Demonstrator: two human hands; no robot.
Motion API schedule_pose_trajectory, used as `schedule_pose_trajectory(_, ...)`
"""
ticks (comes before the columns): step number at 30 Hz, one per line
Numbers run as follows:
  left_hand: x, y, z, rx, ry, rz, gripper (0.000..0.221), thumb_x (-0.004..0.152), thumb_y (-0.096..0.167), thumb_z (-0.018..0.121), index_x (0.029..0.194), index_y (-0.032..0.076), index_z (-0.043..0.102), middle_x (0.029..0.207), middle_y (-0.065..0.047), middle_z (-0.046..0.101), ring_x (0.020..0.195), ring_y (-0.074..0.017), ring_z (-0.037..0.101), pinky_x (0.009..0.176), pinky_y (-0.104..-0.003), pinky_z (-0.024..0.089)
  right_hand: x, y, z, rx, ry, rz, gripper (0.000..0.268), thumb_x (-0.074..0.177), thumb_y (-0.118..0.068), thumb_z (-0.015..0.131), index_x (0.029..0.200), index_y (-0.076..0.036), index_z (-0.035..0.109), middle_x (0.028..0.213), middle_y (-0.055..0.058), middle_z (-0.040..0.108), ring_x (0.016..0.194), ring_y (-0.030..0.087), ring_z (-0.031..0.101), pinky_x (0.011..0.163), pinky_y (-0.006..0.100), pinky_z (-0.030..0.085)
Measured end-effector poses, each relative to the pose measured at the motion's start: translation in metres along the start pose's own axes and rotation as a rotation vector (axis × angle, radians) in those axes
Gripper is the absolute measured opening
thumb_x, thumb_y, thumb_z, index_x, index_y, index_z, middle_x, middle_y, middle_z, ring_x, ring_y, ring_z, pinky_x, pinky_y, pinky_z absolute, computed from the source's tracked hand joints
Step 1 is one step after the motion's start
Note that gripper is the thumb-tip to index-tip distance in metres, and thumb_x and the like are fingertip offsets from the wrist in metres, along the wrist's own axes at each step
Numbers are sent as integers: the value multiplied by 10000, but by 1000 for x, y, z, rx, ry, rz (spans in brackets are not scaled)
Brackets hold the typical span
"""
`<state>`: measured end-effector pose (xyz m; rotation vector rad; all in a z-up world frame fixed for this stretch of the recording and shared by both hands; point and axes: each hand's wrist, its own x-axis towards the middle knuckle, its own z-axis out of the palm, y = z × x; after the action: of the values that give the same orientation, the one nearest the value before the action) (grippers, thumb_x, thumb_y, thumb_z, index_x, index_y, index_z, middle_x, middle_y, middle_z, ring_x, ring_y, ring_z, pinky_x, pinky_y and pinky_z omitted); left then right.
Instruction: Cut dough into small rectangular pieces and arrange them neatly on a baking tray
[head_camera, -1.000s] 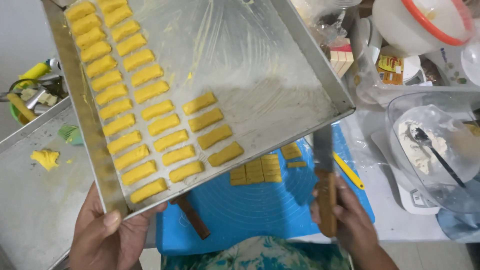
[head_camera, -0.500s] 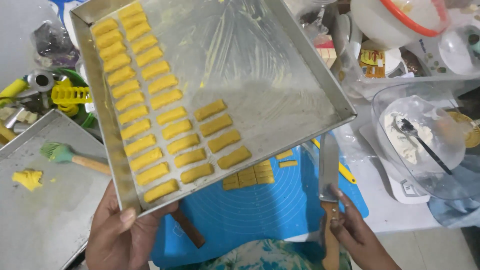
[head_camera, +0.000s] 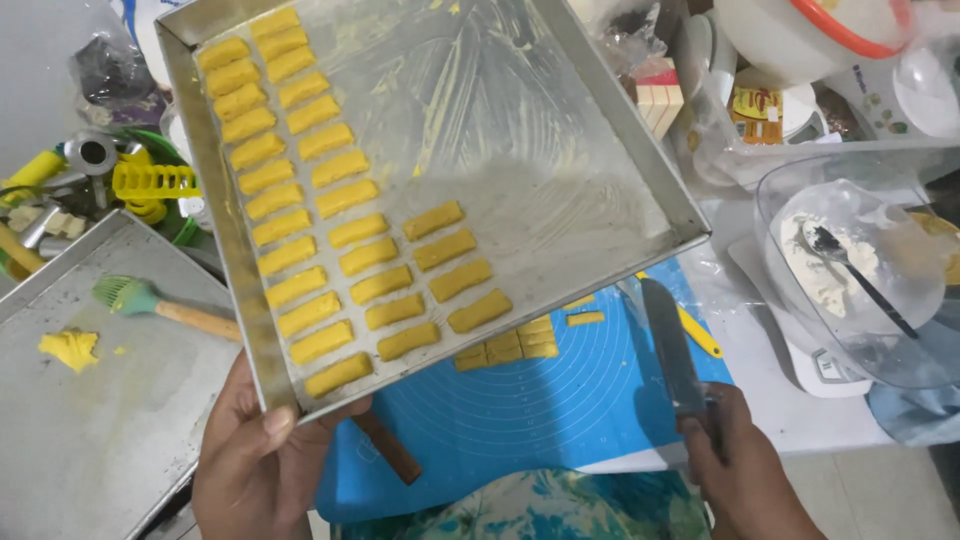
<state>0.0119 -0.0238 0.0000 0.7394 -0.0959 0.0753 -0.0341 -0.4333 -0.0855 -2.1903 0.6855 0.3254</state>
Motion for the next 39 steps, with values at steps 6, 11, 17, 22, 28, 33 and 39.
schedule_pose_trajectory(6, -2, 2, 0, 51, 16, 8, 823, 864, 114, 794, 1524, -133, 367, 1339, -301, 633, 1053, -406, 712, 793, -421, 682, -20, -20, 23, -546, -142, 7, 856, 971, -317, 486, 1676, -440, 15, 1444, 7, 570, 986, 329, 772, 776, 443, 597)
schedule_pose_trajectory(11, -3, 2, -10, 23, -1, -6, 784, 875, 85, 789, 1504, -142, 381, 1320, -322, 643, 1066, -436, 709, 812, -461, 677, -27, -21, 33, -639, -194, 7, 849, 986, -324, 402, 1686, -419, -69, 1321, 23, 577, 907, 309, 736, 729, 447, 565)
schedule_pose_trajectory(17, -4, 2, -8, 29, 7, -10, 809, 866, 96, 796, 1515, -137, 373, 1322, -314, 642, 1050, -419, 715, 798, -448, 676, -29, -37, 36, -690, -267, 41, 866, 1001, -337, 403, 1684, -405, -124, 1350, 16, 558, 975, 258, 753, 793, 412, 600)
schedule_pose_trajectory(22, -4, 4, -10, 34, 12, -19, 771, 880, 101, 799, 1506, -118, 406, 1345, -304, 638, 1083, -425, 705, 813, -462, 670, -27, -35, 41, -753, -238, 22, 866, 1006, -333, 400, 1688, -403, -128, 1264, -7, 598, 821, 226, 739, 688, 383, 583)
schedule_pose_trajectory(28, -3, 4, -7, 56, 49, -19, 824, 848, 130, 833, 1506, -115, 403, 1305, -304, 656, 1020, -412, 722, 776, -447, 673, -23, -26, 44, -731, -244, -33, 869, 1001, -325, 409, 1689, -369, -120, 1282, 26, 587, 884, 255, 747, 715, 414, 597)
schedule_pose_trajectory(33, -2, 3, -9, 28, 18, 2, 785, 869, 98, 799, 1503, -136, 398, 1285, -307, 665, 1008, -415, 725, 787, -455, 675, -26, -39, 43, -793, -265, 62, 867, 1011, -343, 389, 1682, -417, -155, 1285, -20, 582, 882, 204, 757, 714, 371, 608)
schedule_pose_trajectory(39, 0, 5, -7, 40, 27, -33, 787, 861, 110, 807, 1509, -100, 413, 1336, -279, 653, 1069, -404, 715, 790, -448, 674, -22, -24, 45, -741, -231, -6, 874, 994, -338, 414, 1687, -394, -115, 1298, 2, 576, 876, 264, 747, 718, 430, 596)
